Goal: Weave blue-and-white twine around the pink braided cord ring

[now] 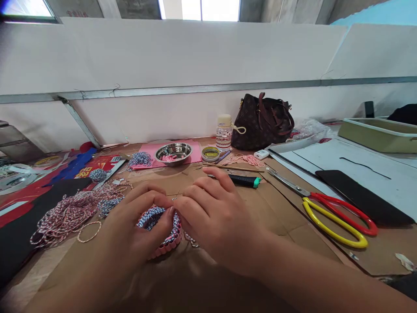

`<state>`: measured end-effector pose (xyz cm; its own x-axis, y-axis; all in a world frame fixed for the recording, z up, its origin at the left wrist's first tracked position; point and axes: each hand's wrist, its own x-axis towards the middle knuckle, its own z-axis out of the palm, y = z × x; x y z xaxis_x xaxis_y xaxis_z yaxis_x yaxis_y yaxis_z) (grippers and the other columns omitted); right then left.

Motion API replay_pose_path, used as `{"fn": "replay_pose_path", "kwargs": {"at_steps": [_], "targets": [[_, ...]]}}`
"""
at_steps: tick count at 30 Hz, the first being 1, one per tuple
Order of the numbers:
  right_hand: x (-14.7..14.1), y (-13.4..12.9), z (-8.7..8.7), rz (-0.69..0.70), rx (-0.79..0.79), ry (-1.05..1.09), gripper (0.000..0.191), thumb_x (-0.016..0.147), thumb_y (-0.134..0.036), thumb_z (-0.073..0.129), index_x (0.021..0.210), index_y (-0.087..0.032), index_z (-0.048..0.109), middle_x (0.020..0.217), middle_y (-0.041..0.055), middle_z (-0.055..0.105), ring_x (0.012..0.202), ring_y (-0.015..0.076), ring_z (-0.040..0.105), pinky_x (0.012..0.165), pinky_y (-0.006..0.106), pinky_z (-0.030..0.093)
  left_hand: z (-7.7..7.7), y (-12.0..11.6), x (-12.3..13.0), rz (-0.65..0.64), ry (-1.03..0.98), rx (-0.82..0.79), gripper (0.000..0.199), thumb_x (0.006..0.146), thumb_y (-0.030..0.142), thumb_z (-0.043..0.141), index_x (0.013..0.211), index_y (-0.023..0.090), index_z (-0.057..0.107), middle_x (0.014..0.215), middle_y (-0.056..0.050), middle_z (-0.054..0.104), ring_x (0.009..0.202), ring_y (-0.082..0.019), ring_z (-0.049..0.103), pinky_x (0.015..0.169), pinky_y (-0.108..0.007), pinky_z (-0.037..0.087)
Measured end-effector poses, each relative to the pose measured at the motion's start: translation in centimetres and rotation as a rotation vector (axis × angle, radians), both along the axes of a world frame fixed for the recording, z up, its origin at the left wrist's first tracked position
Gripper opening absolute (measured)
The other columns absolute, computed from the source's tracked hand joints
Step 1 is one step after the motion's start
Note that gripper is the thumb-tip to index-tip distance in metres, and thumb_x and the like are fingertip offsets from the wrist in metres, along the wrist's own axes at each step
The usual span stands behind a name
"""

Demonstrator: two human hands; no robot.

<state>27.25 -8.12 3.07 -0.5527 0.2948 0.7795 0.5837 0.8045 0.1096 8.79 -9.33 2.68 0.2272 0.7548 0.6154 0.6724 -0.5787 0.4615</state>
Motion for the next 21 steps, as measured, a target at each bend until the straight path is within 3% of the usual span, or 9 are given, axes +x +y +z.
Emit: {"fn": "replay_pose_path", "kwargs": {"at_steps": [11, 16, 21], "targets": [[-0.1, 0.2, -0.6, -0.037, 0.026, -0.058, 0.008, 0.091, -0.012, 0.056, 0.088, -0.018, 0.059, 0.081, 0.0012, 0.068, 0.083, 0.0171, 0.060, 0.106, 0.044, 0.039, 0.2, -0.2, 0.3, -0.014, -0.002, -0.075, 0.012, 0.084, 0.017, 0.055, 0.075, 0.023, 0.062, 0.083, 0.000, 0.062, 0.083, -0.018, 0.057, 0.076, -0.033, 0.042], [-0.4, 0.6, -1.0, 0.042, -0.052, 0.092, 0.009, 0.088, -0.013, 0.056, 0.086, -0.021, 0.054, 0.078, -0.0006, 0.065, 0.078, 0.0157, 0.057, 0.100, 0.043, 0.044, 0.8, -0.3, 0.6, -0.107, -0.146, -0.187, 0.015, 0.082, 0.014, 0.054, 0.074, 0.022, 0.062, 0.079, 0.002, 0.061, 0.077, -0.015, 0.058, 0.071, -0.028, 0.045], [-1.1, 0.8, -1.3, 0.128, -0.190, 0.297, 0.016, 0.082, -0.006, 0.054, 0.079, -0.021, 0.050, 0.071, -0.0016, 0.058, 0.072, 0.0148, 0.054, 0.088, 0.039, 0.048, 0.9, 0.0, 0.5, -0.137, -0.304, -0.422, 0.014, 0.084, 0.022, 0.053, 0.074, 0.023, 0.063, 0.075, 0.002, 0.060, 0.071, -0.014, 0.058, 0.064, -0.027, 0.046]]}}
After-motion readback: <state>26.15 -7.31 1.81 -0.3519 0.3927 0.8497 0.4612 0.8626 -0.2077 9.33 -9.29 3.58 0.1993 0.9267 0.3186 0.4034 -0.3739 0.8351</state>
